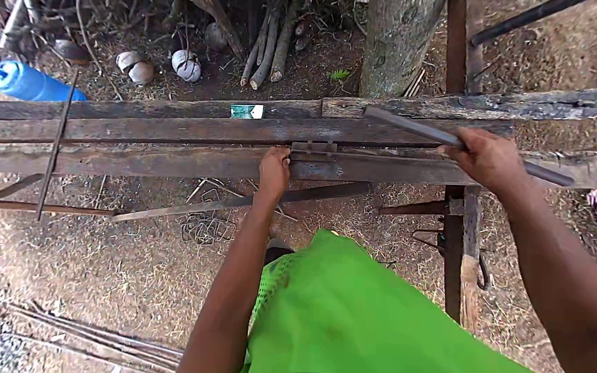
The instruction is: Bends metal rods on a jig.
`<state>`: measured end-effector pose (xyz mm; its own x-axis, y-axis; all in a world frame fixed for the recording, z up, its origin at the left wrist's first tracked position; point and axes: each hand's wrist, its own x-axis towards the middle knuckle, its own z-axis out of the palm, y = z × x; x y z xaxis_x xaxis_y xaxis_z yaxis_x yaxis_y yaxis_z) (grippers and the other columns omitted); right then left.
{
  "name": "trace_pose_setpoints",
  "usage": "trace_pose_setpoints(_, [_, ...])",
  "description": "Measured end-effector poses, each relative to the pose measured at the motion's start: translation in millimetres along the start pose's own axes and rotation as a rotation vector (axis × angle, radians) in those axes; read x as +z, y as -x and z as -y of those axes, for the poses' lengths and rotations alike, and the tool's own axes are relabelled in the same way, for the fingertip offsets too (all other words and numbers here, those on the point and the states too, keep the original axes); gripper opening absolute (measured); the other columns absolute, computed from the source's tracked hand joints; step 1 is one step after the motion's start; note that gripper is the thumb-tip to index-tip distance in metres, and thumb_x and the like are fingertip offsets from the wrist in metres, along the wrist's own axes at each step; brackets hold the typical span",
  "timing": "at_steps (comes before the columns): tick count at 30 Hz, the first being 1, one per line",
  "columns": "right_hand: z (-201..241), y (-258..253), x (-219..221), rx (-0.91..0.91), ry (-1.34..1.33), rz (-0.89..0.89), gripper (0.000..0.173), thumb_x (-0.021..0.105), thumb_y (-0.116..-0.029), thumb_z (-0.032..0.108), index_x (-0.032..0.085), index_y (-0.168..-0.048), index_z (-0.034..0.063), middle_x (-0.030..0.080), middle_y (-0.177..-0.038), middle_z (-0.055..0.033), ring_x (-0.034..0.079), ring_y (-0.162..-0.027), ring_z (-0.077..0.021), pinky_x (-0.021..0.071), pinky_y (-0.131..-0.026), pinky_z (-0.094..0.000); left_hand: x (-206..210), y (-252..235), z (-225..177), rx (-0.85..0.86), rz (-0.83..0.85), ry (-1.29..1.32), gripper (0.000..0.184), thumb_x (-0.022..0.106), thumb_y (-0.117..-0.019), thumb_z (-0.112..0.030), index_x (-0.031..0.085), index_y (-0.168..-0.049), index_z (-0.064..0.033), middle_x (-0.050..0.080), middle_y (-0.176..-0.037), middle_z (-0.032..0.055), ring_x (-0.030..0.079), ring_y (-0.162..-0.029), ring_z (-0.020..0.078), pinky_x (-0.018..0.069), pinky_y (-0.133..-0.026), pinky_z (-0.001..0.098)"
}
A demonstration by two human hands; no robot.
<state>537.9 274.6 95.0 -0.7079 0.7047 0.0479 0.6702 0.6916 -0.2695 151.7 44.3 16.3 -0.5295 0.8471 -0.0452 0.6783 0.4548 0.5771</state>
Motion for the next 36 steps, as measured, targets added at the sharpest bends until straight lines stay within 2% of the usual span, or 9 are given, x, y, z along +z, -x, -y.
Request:
trace_pose_setpoints(2, [-6.4,16.0,-23.6,0.106,0.01,-0.059,0.037,0.062,-0.1041,0.032,0.064,-0.116,-0.0029,0.067,-0.104,-0.0326,0.065,-0.093,-0.057,0.0468,-0.073,-0.0766,3.9,0.8,-5.0,-0.015,0.0,-0.081,0.03,0.054,-0.102,-0.005,0.069,-0.127,0.0005,0.064,-0.131,0.024,0.063,-0.12,0.0404,0.0497,-0.104,0.0568])
trace_pose_setpoints(6, [-41.6,53.6,-46.8,0.288,0.119,-0.139,0.051,0.059,-0.1011,0.048,0.067,-0.108,-0.0021,0.066,-0.085,-0.034,0.065,-0.079,-0.0583,0.0444,-0.065,-0.0757,4.8,6.0,-4.7,0.048,-0.001,-0.108,0.03,0.056,-0.1024,-0.007,0.068,-0.128,0.0025,0.063,-0.132,0.0268,0.062,-0.122,0.0452,0.0486,-0.104,0.0619])
trace_pose_setpoints(8, [-65.7,77.8,-51.1,0.339,0.197,-0.115,0.047,0.061,-0.1002,0.045,0.065,-0.098,-0.0012,0.065,-0.078,-0.0311,0.065,-0.074,-0.0561,0.0441,-0.06,-0.0725,7.0,3.5,-3.0,0.055,-0.009,-0.12,0.03,0.055,-0.102,-0.007,0.068,-0.127,0.0034,0.063,-0.131,0.0277,0.062,-0.121,0.0453,0.0483,-0.103,0.0633])
trace_pose_setpoints(10, [-86.6,101.6,-54.2,0.39,0.268,-0.048,0.034,0.064,-0.0991,0.034,0.064,-0.092,0.0004,0.065,-0.076,-0.03,0.066,-0.074,-0.0555,0.044,-0.058,-0.0704,7.8,3.4,-2.1,0.05,-0.019,-0.138,0.028,0.056,-0.1017,-0.007,0.069,-0.125,0.0033,0.063,-0.13,0.0282,0.062,-0.12,0.0455,0.0479,-0.102,0.0644])
trace_pose_setpoints(13, [-113.4,133.9,-57.0,0.474,0.345,0.064,0.023,0.066,-0.0985,0.024,0.065,-0.092,0.0024,0.067,-0.08,-0.028,0.067,-0.078,-0.0538,0.0452,-0.061,-0.0693,6.6,3.1,-4.9,0.027,-0.012,-0.146,0.029,0.056,-0.1016,-0.007,0.068,-0.126,0.0034,0.062,-0.131,0.0288,0.062,-0.12,0.0464,0.0474,-0.103,0.0643])
trace_pose_setpoints(21, [-183.1,180.2,-45.9,0.619,0.356,0.191,0.018,0.067,-0.1008,0.022,0.068,-0.104,0.0043,0.071,-0.094,-0.0278,0.068,-0.087,-0.0536,0.0481,-0.066,-0.0705,4.5,3.9,-9.8,0.006,-0.033,-0.148,0.03,0.056,-0.0998,-0.005,0.068,-0.126,0.0046,0.063,-0.127,0.0316,0.063,-0.118,0.0472,0.0473,-0.101,0.0629])
trace_pose_setpoints(27, [-195.4,168.4,-42.9,0.662,0.333,0.251,0.025,0.064,-0.1032,0.028,0.067,-0.105,0.0041,0.07,-0.093,-0.0293,0.068,-0.089,-0.0537,0.0483,-0.07,-0.0703,6.2,3.2,-7.6,0.008,-0.05,-0.151,0.03,0.057,-0.0994,-0.005,0.068,-0.125,0.0049,0.064,-0.124,0.0312,0.065,-0.111,0.0459,0.049,-0.097,0.0617])
trace_pose_setpoints(31, [-200.3,155.9,-42.2,0.592,0.336,0.25,0.028,0.066,-0.1018,0.033,0.069,-0.109,0.0061,0.071,-0.095,-0.0281,0.068,-0.09,-0.053,0.0489,-0.07,-0.0705,5.3,3.9,-4.1,0.013,-0.054,-0.135,0.029,0.057,-0.0992,-0.005,0.068,-0.123,0.0062,0.064,-0.123,0.0311,0.065,-0.109,0.0445,0.0496,-0.096,0.0611])
trace_pose_setpoints(36, [-210.9,137.7,-44.6,0.501,0.361,0.277,0.021,0.068,-0.1008,0.027,0.07,-0.111,0.008,0.072,-0.102,-0.0251,0.069,-0.093,-0.0514,0.0495,-0.072,-0.0705,5.5,2.9,-5.6,-0.001,-0.043,-0.121,0.028,0.057,-0.0994,-0.003,0.068,-0.122,0.0077,0.063,-0.124,0.0315,0.064,-0.112,0.0454,0.0492,-0.098,0.0613])
